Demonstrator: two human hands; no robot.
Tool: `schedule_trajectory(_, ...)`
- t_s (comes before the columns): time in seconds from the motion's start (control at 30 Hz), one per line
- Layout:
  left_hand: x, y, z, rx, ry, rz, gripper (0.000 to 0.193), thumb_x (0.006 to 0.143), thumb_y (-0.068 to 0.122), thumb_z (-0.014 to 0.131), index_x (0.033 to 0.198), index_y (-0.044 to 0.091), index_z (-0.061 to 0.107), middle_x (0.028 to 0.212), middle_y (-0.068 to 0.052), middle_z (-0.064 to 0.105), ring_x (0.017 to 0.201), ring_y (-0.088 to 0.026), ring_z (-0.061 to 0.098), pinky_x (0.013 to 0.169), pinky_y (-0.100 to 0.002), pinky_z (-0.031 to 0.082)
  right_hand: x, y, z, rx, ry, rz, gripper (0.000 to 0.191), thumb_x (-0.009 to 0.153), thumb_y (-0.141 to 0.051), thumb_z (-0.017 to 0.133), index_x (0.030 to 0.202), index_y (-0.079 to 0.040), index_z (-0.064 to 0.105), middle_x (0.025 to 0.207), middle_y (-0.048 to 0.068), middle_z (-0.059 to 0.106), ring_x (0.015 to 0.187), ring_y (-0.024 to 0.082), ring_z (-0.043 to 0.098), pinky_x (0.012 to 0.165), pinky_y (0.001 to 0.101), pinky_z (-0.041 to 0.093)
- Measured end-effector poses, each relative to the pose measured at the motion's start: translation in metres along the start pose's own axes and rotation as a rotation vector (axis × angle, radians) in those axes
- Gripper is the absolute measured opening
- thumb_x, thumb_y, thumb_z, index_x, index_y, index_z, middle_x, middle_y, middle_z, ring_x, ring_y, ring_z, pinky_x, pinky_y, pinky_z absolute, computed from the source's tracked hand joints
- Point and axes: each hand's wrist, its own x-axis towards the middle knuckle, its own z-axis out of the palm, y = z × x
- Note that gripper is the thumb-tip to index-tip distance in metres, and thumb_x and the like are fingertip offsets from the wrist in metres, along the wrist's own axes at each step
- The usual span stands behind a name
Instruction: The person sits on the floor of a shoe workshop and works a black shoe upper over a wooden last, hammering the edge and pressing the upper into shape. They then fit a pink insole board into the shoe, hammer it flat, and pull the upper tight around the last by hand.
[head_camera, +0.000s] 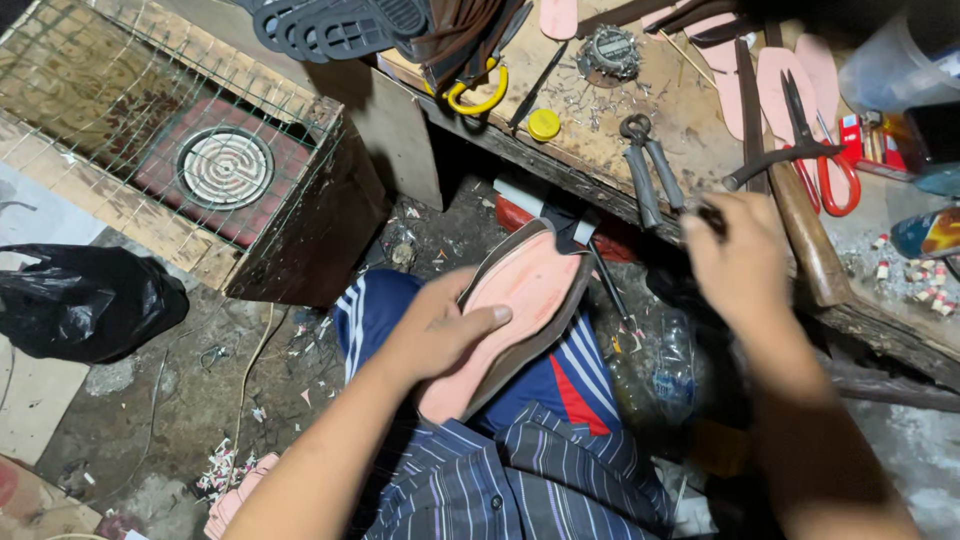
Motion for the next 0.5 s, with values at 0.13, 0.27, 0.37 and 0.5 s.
schedule_trajectory(0.13, 0.006, 0.024, -0.002, 0.901, 0.130, 0.245, 0.052, 0.079, 0.027, 0.078, 0.124, 0.005, 0.064, 0.109, -0.014, 0.069, 0.098, -0.033, 0.068, 0.086, -0.042, 0.053, 0.044, -0.032, 0.034, -0.217, -0.065, -0.053, 0.062, 0.090, -0.040, 0.084, 0.127, 0.006, 0.066, 0.116, 0.027, 0.063, 0.111, 0.045, 0.059, 0.095, 0.0510, 0.046)
schedule_trajectory(0.27, 0.010, 0.025, -0.005, 0.917, 0.180, 0.295, 0.050, 0.074, 0.030, 0.079, 0.117, 0.008, 0.065, 0.103, -0.013, 0.067, 0.104, -0.036, 0.066, 0.088, -0.044, 0.052, 0.072, -0.028, 0.052, -0.238, -0.104, -0.033, 0.078, 0.074, -0.040, 0.080, 0.133, 0.009, 0.062, 0.109, 0.031, 0.061, 0.103, 0.048, 0.058, 0.087, 0.0508, 0.047)
schedule_trajectory(0.37, 0.009, 0.018, -0.006, 0.795, 0.128, 0.260, 0.070, 0.073, 0.030, 0.075, 0.137, 0.007, 0.059, 0.106, -0.017, 0.066, 0.109, -0.038, 0.062, 0.094, -0.047, 0.048, 0.088, -0.021, 0.047, -0.121, -0.196, 0.101, 0.043, 0.100, -0.027, 0.064, 0.135, -0.002, 0.069, 0.113, 0.029, 0.063, 0.107, 0.046, 0.060, 0.098, 0.0512, 0.047)
schedule_trajectory(0.5, 0.011, 0.014, -0.003, 0.866, 0.131, 0.395, 0.062, 0.083, 0.038, 0.071, 0.135, 0.006, 0.060, 0.130, -0.019, 0.066, 0.124, -0.039, 0.057, 0.102, -0.053, 0.039, 0.085, -0.015, 0.031, 0.208, -0.056, 0.308, 0.036, 0.100, -0.025, 0.061, 0.128, -0.003, 0.068, 0.113, 0.022, 0.070, 0.104, 0.032, 0.068, 0.096, 0.0401, 0.050)
